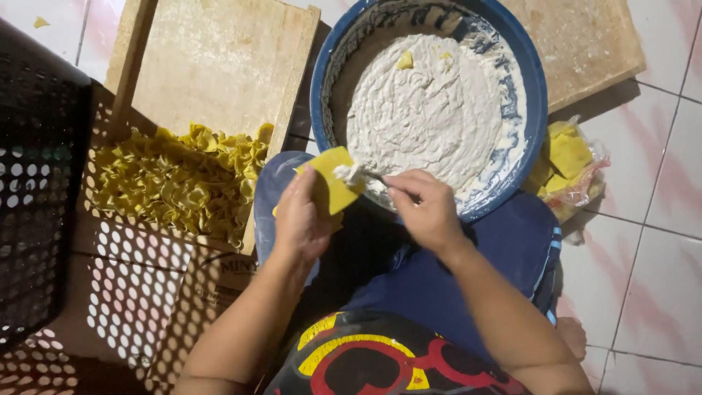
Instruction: Filling and folding wonton wrappers with a mixture using a fork while sitting on the floor.
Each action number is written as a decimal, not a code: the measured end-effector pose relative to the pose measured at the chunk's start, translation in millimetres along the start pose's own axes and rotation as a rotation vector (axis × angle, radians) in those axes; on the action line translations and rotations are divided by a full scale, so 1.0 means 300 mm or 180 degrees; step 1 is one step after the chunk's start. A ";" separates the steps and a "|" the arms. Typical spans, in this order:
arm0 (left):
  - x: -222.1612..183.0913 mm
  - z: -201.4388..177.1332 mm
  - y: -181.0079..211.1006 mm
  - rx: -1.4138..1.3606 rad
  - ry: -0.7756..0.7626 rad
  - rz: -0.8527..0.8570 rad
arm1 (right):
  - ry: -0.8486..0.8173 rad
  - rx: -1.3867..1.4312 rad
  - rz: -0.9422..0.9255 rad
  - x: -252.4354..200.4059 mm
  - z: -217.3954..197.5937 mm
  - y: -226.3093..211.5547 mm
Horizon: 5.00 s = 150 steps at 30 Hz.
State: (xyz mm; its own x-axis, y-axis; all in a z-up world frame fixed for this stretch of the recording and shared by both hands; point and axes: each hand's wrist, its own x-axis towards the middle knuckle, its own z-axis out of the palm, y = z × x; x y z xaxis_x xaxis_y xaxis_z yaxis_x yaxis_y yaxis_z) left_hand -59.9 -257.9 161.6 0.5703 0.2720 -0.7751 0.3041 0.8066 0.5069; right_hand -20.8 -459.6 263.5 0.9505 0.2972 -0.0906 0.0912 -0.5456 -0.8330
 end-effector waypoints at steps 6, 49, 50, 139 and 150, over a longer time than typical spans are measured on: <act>-0.149 0.136 0.080 -0.1193 -0.0404 -0.0616 | 0.0568 0.0018 -0.0835 -0.031 0.048 -0.036; -0.254 0.089 0.120 0.1087 -0.1729 -0.0063 | 0.0046 0.0703 -0.1208 -0.013 -0.035 -0.170; -0.253 0.098 0.131 0.1335 -0.1778 0.0049 | 0.0069 0.0547 -0.1308 -0.014 -0.032 -0.173; -0.239 -0.160 0.320 0.4321 -0.2516 0.3966 | -0.0478 -0.2770 -0.0244 0.076 0.030 0.187; -0.183 -0.169 0.287 0.3807 -0.2062 0.3282 | -0.0984 -0.2363 0.0320 0.100 0.057 0.233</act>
State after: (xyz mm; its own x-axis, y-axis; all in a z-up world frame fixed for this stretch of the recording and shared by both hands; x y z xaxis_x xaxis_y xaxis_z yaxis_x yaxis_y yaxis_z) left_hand -103.7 -176.7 228.7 0.9846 -0.0955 0.1464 -0.1739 -0.4500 0.8759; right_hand 9.0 -475.4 193.4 0.8495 0.3628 -0.3831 0.2862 -0.9268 -0.2431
